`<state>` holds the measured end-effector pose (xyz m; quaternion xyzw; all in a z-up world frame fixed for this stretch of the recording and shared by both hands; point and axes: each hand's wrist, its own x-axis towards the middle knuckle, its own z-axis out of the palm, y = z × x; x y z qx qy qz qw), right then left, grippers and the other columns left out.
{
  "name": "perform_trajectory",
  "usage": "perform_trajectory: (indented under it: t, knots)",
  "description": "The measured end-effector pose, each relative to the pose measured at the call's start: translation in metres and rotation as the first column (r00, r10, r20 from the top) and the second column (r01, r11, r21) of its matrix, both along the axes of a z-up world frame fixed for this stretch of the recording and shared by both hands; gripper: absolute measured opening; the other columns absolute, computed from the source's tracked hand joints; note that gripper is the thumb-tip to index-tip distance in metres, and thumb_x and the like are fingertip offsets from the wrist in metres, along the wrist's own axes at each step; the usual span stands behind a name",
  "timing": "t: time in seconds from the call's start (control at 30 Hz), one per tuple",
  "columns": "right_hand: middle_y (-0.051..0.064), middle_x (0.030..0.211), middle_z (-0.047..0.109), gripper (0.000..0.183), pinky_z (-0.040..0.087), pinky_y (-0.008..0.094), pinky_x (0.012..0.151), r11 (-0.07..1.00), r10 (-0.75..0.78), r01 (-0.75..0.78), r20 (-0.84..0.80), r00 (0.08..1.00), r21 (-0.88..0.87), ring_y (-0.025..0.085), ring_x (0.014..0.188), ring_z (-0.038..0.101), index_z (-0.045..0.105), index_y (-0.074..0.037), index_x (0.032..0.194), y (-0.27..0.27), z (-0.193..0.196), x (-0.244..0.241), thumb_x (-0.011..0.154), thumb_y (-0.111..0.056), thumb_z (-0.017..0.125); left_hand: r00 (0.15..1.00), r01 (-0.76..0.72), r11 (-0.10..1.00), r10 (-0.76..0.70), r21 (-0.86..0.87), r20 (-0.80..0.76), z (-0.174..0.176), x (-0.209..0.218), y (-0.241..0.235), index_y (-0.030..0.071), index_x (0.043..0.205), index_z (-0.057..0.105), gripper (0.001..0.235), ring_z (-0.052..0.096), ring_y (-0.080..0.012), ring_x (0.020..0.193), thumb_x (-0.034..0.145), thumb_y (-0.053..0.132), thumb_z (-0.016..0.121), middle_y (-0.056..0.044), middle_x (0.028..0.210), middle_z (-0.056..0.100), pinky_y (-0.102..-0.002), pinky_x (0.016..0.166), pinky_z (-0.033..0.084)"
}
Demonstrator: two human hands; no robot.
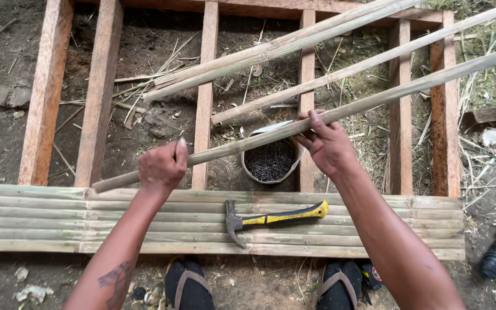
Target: The person hammers nails into bamboo slats laid across a wooden frame. They repeatedly pick up nails from a container, position them on the slats, and drive them in with a hammer. The work continues across the length of the frame.
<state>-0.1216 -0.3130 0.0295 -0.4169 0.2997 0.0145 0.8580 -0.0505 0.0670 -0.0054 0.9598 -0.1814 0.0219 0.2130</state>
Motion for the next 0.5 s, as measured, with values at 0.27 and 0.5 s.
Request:
perform_trajectory:
  t: [0.27, 0.5]
  knots:
    - [0.011, 0.112, 0.071, 0.026, 0.061, 0.046, 0.091, 0.992, 0.020, -0.026, 0.047, 0.999, 0.126, 0.026, 0.103, 0.071, 0.054, -0.007, 0.118, 0.099, -0.021, -0.013, 0.095, -0.010, 0.067, 0.904, 0.399, 0.909, -0.367, -0.121, 0.221, 0.093, -0.014, -0.148, -0.001, 0.113, 0.067, 0.040, 0.062, -0.0337, 0.105, 0.091, 0.033, 0.064, -0.017, 0.113, 0.064, -0.047, 0.090, 0.047]
    - [0.008, 0.106, 0.073, 0.030, 0.060, 0.037, 0.081, 0.956, 0.286, -0.282, -0.043, 0.957, 0.082, 0.023, 0.097, 0.071, 0.062, -0.007, 0.116, 0.143, -0.016, -0.030, 0.089, -0.013, 0.070, 0.880, 0.330, 0.943, -0.288, 0.049, -0.378, 0.091, -0.024, -0.229, 0.005, 0.102, 0.064, 0.030, 0.061, -0.0205, 0.052, 0.102, 0.033, 0.054, -0.008, 0.074, 0.068, -0.040, 0.042, 0.053]
